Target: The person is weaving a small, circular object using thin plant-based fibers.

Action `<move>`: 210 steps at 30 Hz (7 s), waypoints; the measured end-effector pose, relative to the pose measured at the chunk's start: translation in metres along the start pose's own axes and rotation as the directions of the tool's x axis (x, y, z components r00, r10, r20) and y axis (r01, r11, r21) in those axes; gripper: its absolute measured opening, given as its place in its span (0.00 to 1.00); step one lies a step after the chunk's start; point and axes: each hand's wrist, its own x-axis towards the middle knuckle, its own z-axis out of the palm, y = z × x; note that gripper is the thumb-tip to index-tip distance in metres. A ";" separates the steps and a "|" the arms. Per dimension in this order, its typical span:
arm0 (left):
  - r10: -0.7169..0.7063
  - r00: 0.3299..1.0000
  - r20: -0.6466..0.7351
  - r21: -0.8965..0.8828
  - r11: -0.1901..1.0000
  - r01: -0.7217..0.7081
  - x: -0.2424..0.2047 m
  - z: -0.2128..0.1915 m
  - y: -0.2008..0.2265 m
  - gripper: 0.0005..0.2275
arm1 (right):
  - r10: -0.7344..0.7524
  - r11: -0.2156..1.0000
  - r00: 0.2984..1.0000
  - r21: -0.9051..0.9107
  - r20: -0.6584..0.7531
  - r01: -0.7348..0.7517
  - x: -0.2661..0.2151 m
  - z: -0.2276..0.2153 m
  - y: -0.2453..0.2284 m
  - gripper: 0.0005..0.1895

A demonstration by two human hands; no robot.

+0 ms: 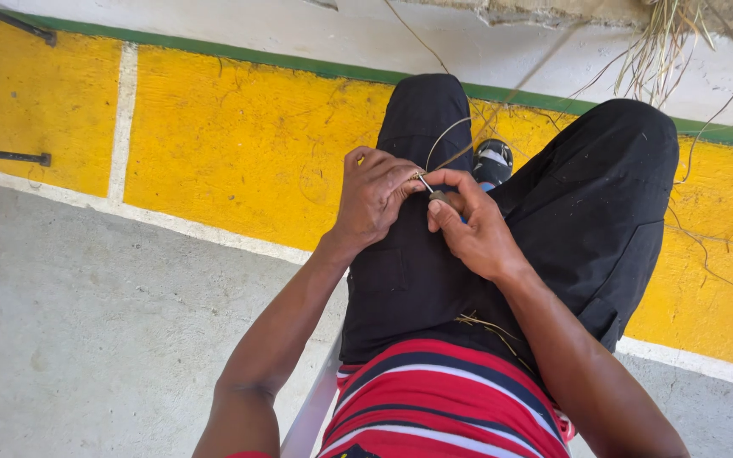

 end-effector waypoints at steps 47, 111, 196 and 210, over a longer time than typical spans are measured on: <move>-0.006 0.993 -0.119 0.026 1.000 0.009 -0.009 0.015 0.000 0.08 | 0.039 0.945 0.999 -0.327 0.024 -0.029 0.002 -0.008 -0.024 0.20; -0.002 0.865 0.501 -0.767 0.461 0.445 0.016 -0.038 0.019 0.16 | 0.230 0.665 0.967 0.708 0.109 -0.237 -0.004 -0.023 0.016 0.06; -0.006 0.997 -0.081 0.013 1.000 0.007 -0.017 -0.018 0.018 0.11 | 0.413 0.815 0.890 0.358 0.193 -0.456 0.006 0.008 -0.038 0.16; -0.476 0.834 0.280 -0.830 0.316 0.459 -0.007 0.016 -0.002 0.13 | 0.101 0.902 0.954 -0.431 0.284 0.033 -0.087 -0.011 -0.050 0.12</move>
